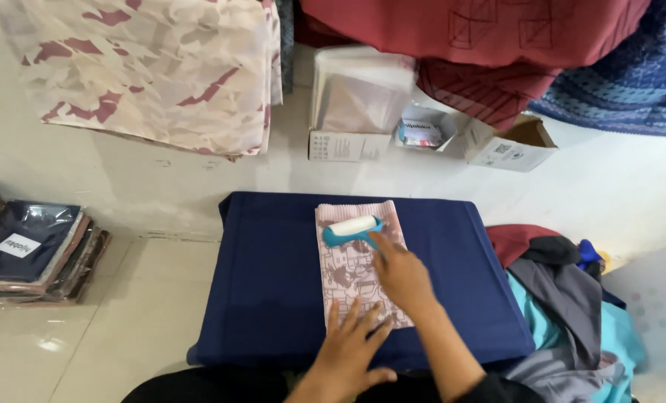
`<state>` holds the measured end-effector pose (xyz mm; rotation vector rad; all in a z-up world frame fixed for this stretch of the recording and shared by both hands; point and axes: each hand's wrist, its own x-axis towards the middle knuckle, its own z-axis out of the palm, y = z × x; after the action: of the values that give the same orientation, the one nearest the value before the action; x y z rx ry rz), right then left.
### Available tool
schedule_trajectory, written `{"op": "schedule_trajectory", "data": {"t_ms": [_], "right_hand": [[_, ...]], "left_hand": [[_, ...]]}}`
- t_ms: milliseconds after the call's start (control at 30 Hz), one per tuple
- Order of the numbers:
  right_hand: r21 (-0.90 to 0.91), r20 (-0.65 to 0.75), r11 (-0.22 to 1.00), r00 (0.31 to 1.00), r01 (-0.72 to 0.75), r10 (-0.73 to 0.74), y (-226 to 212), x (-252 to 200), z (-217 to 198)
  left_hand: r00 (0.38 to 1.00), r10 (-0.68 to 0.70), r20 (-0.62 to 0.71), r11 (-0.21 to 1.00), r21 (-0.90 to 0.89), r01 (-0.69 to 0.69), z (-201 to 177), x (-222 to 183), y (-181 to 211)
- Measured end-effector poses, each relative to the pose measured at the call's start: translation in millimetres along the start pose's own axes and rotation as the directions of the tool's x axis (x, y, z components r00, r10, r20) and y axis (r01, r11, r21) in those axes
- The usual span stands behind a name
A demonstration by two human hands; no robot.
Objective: The person is cleaning a hijab with a lint roller, folding it, and then placing it into a plastic packaging bag.
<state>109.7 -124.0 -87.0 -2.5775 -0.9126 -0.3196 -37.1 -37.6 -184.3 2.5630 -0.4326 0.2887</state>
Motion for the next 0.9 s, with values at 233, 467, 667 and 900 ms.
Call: {"op": "schedule_trajectory", "data": {"t_ms": [233,467,667,900], "right_hand": [[0.048,0.029,0.992,0.992,0.119,-0.120,8,-43,-39],[-0.056,0.037,0.996,0.997,0.076,-0.074,-10,-95,-14],[-0.114,0.016,0.993,1.000,0.017,-0.015,4,-153,-32],[-0.165,0.059,0.986,0.998,-0.026,0.036,14,-182,-54]], "left_hand": [[0.729,-0.246,-0.639,0.965,-0.232,0.123,-97,-6,-8],[0.567,-0.535,-0.626,0.840,-0.468,0.276,-86,-13,-28],[0.749,-0.388,-0.537,0.920,-0.275,0.279,-65,-8,-28],[0.865,-0.379,-0.330,0.855,0.234,0.463,-19,1,-41]]}}
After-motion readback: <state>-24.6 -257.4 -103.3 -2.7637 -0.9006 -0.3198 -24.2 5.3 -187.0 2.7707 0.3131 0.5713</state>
